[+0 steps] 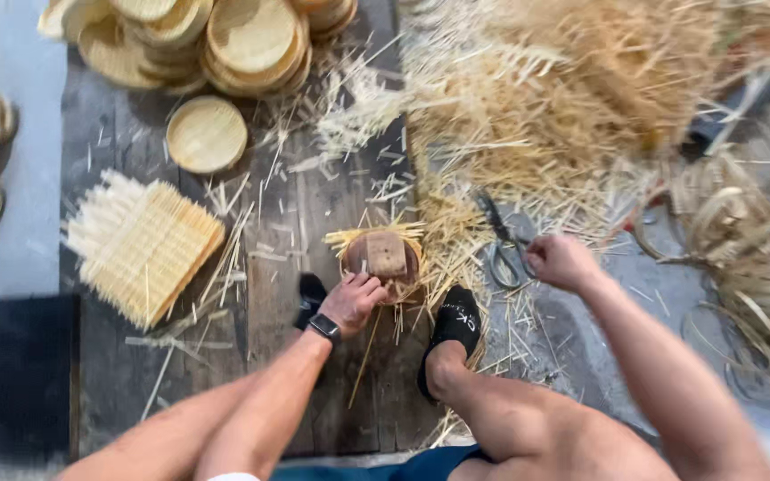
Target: The person sits on the floor and assembles round bamboo sieves. They take a square woven bamboo mat, trim its protruding ends with scissors, fit a bent bamboo rim around the mat, press the assembly with a round wooden mold block, and place the finished sieve onto a growing stack of completed sieves.
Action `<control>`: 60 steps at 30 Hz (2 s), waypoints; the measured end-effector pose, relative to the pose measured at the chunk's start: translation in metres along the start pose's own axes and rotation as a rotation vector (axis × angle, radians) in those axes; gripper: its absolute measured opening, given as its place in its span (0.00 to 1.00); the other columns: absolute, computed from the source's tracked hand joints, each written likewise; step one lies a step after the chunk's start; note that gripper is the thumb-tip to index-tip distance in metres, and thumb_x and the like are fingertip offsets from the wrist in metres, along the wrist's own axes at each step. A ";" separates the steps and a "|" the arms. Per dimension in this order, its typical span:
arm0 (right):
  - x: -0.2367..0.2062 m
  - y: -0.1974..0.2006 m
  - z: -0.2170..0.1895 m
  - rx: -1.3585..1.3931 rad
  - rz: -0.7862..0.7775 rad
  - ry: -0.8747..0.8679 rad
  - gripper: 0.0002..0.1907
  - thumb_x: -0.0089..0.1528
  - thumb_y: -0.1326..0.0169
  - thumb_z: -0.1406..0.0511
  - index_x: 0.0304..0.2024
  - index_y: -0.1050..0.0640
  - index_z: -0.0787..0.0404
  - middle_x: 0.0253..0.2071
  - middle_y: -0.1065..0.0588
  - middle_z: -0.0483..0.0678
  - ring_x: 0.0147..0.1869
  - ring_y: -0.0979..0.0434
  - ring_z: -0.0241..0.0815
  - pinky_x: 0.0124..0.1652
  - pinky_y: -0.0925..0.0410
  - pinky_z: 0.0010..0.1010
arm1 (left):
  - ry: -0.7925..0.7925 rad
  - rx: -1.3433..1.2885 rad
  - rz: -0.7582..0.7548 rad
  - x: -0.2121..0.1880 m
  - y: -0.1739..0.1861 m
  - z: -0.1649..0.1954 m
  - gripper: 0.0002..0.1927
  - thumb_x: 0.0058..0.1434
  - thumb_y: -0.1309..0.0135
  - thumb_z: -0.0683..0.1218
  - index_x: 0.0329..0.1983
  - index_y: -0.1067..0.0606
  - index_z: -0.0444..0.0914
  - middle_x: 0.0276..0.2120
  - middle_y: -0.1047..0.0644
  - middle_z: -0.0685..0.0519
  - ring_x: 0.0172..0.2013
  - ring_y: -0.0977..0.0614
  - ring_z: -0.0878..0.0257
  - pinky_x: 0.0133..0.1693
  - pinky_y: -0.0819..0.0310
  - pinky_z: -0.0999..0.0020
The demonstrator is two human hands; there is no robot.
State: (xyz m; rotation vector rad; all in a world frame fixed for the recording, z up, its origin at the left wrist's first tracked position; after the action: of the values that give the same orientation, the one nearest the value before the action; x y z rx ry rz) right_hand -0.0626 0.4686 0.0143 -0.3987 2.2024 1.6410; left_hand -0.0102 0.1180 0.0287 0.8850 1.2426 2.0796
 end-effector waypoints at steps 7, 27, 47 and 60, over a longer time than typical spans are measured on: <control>0.044 -0.091 0.037 0.045 0.318 -0.109 0.34 0.51 0.34 0.57 0.56 0.24 0.68 0.52 0.23 0.64 0.59 0.24 0.63 0.58 0.31 0.47 | 0.636 -0.154 0.255 -0.012 0.008 -0.064 0.37 0.50 0.31 0.54 0.60 0.29 0.34 0.55 0.27 0.41 0.55 0.27 0.44 0.52 0.32 0.52; 0.009 -0.106 -0.034 0.255 0.032 -0.035 0.36 0.50 0.35 0.42 0.41 0.24 0.67 0.37 0.23 0.58 0.43 0.22 0.53 0.41 0.29 0.44 | 0.639 -0.179 0.108 0.031 -0.031 -0.069 0.59 0.37 0.28 0.47 0.73 0.45 0.42 0.60 0.33 0.41 0.58 0.32 0.39 0.59 0.40 0.42; 0.073 -0.129 -0.075 -0.399 0.133 0.208 0.24 0.64 0.49 0.48 0.39 0.24 0.63 0.34 0.26 0.53 0.37 0.24 0.45 0.37 0.27 0.38 | 0.444 -0.315 -0.156 0.041 -0.046 -0.059 0.50 0.40 0.40 0.34 0.71 0.34 0.46 0.61 0.33 0.47 0.61 0.32 0.44 0.61 0.31 0.54; 0.070 -0.115 -0.082 -0.247 0.205 0.254 0.20 0.56 0.41 0.56 0.42 0.24 0.63 0.40 0.24 0.57 0.48 0.22 0.54 0.45 0.27 0.45 | 0.572 0.023 0.014 0.052 -0.024 -0.028 0.40 0.40 0.28 0.51 0.61 0.25 0.46 0.63 0.37 0.39 0.61 0.34 0.41 0.62 0.40 0.42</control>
State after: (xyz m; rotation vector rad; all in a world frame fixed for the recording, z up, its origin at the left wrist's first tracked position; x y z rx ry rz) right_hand -0.0853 0.3567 -0.0944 -0.4848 2.2892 2.0863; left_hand -0.0610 0.1515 0.0104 0.3022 1.5393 2.4247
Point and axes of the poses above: each hand's wrist, its own x-axis towards the middle knuckle, its own y-axis out of the back of the hand, z = x × y, the point moved 10 cm from there along x, towards the middle knuckle
